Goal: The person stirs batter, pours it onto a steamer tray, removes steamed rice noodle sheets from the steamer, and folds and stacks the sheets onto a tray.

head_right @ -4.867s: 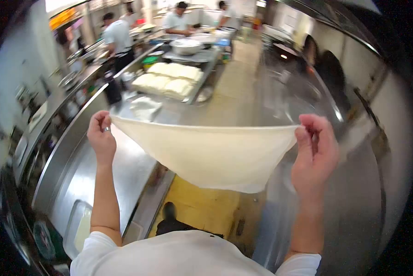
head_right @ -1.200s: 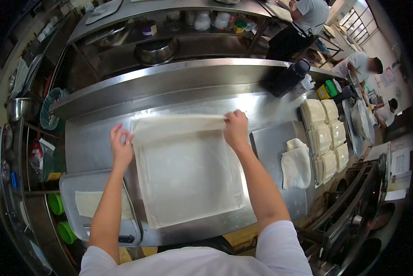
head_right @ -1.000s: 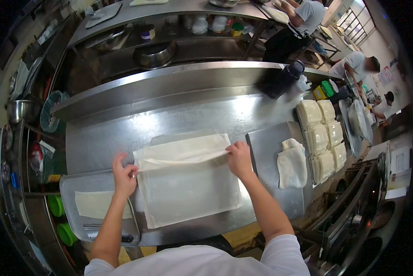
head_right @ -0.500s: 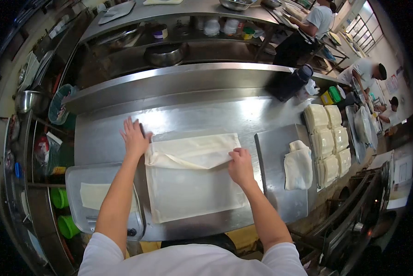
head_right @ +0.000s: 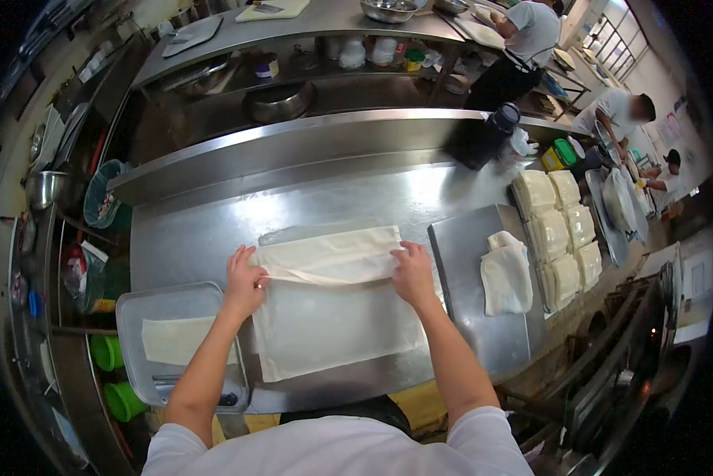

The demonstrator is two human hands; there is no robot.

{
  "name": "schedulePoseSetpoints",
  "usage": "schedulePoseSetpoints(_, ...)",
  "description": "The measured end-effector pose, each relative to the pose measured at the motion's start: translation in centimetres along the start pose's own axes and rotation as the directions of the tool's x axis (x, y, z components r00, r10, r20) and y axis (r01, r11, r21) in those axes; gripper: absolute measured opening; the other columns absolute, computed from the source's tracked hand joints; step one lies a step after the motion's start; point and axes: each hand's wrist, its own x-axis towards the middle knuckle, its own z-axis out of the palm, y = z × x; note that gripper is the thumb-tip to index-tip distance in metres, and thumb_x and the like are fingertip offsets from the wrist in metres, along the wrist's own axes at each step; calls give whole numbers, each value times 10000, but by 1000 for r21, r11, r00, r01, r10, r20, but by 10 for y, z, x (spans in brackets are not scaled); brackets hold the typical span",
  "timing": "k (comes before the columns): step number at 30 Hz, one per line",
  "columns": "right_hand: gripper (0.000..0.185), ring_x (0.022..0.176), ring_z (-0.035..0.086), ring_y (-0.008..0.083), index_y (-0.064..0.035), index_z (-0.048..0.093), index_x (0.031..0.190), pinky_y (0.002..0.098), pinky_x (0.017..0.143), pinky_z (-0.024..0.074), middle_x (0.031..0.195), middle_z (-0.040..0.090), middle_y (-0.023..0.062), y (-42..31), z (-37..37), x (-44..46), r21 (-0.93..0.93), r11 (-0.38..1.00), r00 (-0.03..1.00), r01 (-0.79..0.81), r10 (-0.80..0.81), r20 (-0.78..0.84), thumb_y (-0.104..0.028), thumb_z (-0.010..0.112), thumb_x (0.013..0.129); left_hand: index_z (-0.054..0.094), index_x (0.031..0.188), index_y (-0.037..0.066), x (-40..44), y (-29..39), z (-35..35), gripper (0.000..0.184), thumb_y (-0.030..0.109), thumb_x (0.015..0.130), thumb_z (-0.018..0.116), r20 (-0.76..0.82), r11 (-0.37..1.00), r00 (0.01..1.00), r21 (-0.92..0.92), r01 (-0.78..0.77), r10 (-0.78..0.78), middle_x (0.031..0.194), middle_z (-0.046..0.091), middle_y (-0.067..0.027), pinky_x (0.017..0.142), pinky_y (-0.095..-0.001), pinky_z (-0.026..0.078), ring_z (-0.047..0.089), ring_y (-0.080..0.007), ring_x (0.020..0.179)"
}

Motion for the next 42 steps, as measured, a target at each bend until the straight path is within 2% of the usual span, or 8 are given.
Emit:
schedulePoseSetpoints(5,392,1279,504,372,-84,723,1143,512,1082,400,1347,584,165,-13,5,-8,-132,984,992,123,-124,7,-69,705,752,704,901,65,9,24,-6,120,39,793,749,-231,979,967,-193,63,-108,1427,531,-188,1153,-525,348,398,-426,1410)
schedulePoseSetpoints(9,156,1200,546,356,-74,721,948,506,1038,404,1186,661,134,-3,6,-7,9,999,982,41,-38,-185,-76,688,795,698,891,61,3,43,-25,94,59,810,745,-260,975,956,-207,82,-136,1418,536,-183,1151,-513,359,408,-421,1398)
schedulePoseSetpoints(14,85,1073,569,361,-83,671,869,495,968,434,1061,650,117,-8,-32,-93,-79,987,981,137,-147,-129,-43,647,798,737,870,79,-69,74,-67,107,145,798,782,166,997,984,-33,75,-69,1526,458,-159,1214,-527,267,308,-423,1466)
schedulePoseSetpoints(17,117,1122,560,364,-86,695,852,512,1020,397,1129,657,151,-15,-34,-195,-134,984,986,115,-97,133,-79,640,749,779,984,132,-144,85,-62,260,289,781,822,437,990,888,81,118,-142,1582,402,-160,1230,-546,215,252,-431,1500)
schedulePoseSetpoints(21,370,1214,530,415,-40,700,1101,537,1097,371,1244,600,240,-71,-79,-274,61,998,994,24,-30,103,-56,661,733,784,1111,182,-182,157,-80,396,363,765,848,514,977,832,130,167,-211,1589,386,-197,1234,-539,216,266,-441,1494)
schedulePoseSetpoints(30,365,1250,519,430,17,665,1173,476,1082,444,1327,569,269,-113,-116,-322,239,968,996,-82,88,-15,-79,685,822,753,1114,79,-171,286,-17,343,246,823,826,412,915,844,-351,-201,343,1425,560,-209,1137,-462,403,484,-401,1355)
schedulePoseSetpoints(36,355,1240,539,417,17,666,1188,463,1065,462,1312,583,260,-138,-123,-388,162,929,918,-334,359,-169,-95,672,852,743,1068,63,-180,324,0,293,226,834,814,404,706,603,-562,-430,688,1357,611,-196,1096,-449,446,537,-386,1297)
schedulePoseSetpoints(42,331,1232,549,404,22,674,1172,458,1058,469,1310,593,234,-237,-107,-459,256,718,661,-647,696,-282,-109,672,868,734,1094,63,-217,322,-4,277,201,860,786,420,479,236,-700,-530,876,1354,616,-188,1091,-452,453,545,-384,1284)
